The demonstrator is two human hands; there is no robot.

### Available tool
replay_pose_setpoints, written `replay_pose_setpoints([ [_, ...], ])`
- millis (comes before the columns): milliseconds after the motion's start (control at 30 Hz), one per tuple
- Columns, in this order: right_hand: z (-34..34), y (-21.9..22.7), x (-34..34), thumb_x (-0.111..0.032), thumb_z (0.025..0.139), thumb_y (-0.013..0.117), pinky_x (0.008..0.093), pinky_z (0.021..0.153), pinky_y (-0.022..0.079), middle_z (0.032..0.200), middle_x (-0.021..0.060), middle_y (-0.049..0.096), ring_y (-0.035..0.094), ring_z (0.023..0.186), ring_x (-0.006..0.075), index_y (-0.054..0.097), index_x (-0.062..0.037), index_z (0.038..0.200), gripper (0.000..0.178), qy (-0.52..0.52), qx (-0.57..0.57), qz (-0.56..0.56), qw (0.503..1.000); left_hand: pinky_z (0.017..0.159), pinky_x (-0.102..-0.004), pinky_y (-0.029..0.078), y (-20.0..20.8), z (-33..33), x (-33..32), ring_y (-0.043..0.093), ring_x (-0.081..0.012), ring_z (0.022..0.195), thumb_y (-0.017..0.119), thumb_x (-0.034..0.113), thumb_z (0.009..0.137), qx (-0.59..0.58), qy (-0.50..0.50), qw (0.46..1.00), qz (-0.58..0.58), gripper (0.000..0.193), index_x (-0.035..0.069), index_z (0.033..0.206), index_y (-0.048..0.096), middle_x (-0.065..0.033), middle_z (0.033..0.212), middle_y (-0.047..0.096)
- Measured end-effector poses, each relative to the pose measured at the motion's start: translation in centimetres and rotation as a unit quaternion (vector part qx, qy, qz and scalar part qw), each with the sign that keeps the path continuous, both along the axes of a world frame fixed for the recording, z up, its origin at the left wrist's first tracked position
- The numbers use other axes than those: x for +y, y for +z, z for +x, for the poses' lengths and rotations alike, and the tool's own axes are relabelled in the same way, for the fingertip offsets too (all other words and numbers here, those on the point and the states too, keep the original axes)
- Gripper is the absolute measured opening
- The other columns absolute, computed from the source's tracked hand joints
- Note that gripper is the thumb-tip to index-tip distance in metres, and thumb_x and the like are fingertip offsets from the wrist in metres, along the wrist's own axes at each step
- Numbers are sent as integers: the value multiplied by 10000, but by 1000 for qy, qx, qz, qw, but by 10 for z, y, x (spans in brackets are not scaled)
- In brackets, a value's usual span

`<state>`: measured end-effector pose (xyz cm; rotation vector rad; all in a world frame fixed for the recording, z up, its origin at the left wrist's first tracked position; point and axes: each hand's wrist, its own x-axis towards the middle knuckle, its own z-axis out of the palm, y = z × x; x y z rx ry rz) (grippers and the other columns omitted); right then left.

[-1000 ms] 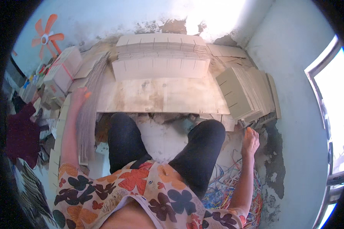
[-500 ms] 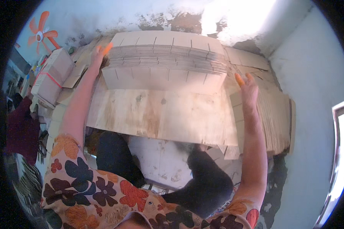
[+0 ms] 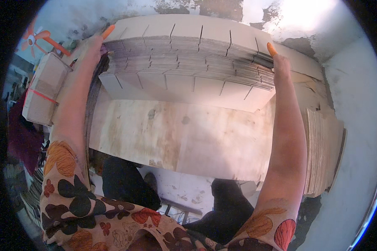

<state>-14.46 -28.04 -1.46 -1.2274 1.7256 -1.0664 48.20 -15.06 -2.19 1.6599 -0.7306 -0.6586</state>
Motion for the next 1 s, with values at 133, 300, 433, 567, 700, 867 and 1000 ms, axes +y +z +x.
replay_pose_setpoints([
  [133, -5, 2, 9, -393, 810, 648, 357, 774, 401, 932, 62, 568, 497, 869, 169, 635, -9, 1012, 434, 12, 12, -4, 1000, 788, -330, 503, 47, -44, 0, 576, -164, 904, 615, 350, 854, 65, -14, 996, -58, 393, 93, 1148, 570, -52, 1026, 585],
  [300, 13, 5, 13, -277, 847, 593, 365, 834, 395, 1049, 61, 547, 487, 960, 171, 617, 0, 1096, 373, 23, -115, 10, 993, 913, -375, 485, 77, 14, 1, 575, -216, 972, 502, 210, 925, 137, -160, 959, -188, 331, 92, 1222, 588, -88, 1112, 586],
  [433, 0, 11, 19, -250, 868, 585, 453, 862, 384, 1087, 71, 540, 483, 1048, 198, 601, -17, 1148, 365, 6, -151, -19, 988, 995, -451, 441, 108, -32, 4, 559, -288, 1053, 478, 167, 932, 217, -142, 948, -184, 322, 65, 1216, 590, -145, 1158, 567],
  [567, -1, 27, 35, -302, 873, 623, 459, 812, 430, 1004, 101, 606, 577, 887, 221, 624, -30, 1089, 347, 6, -225, -97, 970, 1018, -560, 400, 129, -42, 32, 509, -376, 1141, 500, 145, 915, 244, -96, 931, -255, 317, -4, 1182, 583, -218, 1188, 538],
  [700, -1, 69, 55, -171, 873, 623, 509, 823, 483, 1075, 139, 586, 592, 946, 263, 616, -12, 1091, 270, 41, -355, -178, 917, 1043, -635, 310, 147, -89, 72, 428, -422, 1223, 538, 100, 877, 281, -56, 897, -337, 333, -36, 1181, 538, -268, 1253, 488],
  [867, -11, 145, 114, -131, 868, 613, 431, 845, 495, 1107, 154, 591, 594, 951, 262, 613, 15, 1115, 288, 34, -370, -313, 874, 1075, -693, 98, 152, -115, 149, 252, -444, 1341, 555, 41, 845, 313, -35, 838, -445, 377, -35, 1207, 484, -258, 1429, 317],
  [1000, -42, 168, 217, -156, 887, 588, 349, 788, 513, 1118, 143, 600, 588, 950, 214, 568, 27, 1214, 376, 12, -58, -392, 918, 1095, -639, 157, 116, -137, 226, 407, -344, 1273, 592, 126, 859, 285, 5, 876, -390, 442, -6, 1261, 466, -195, 1325, 486],
])
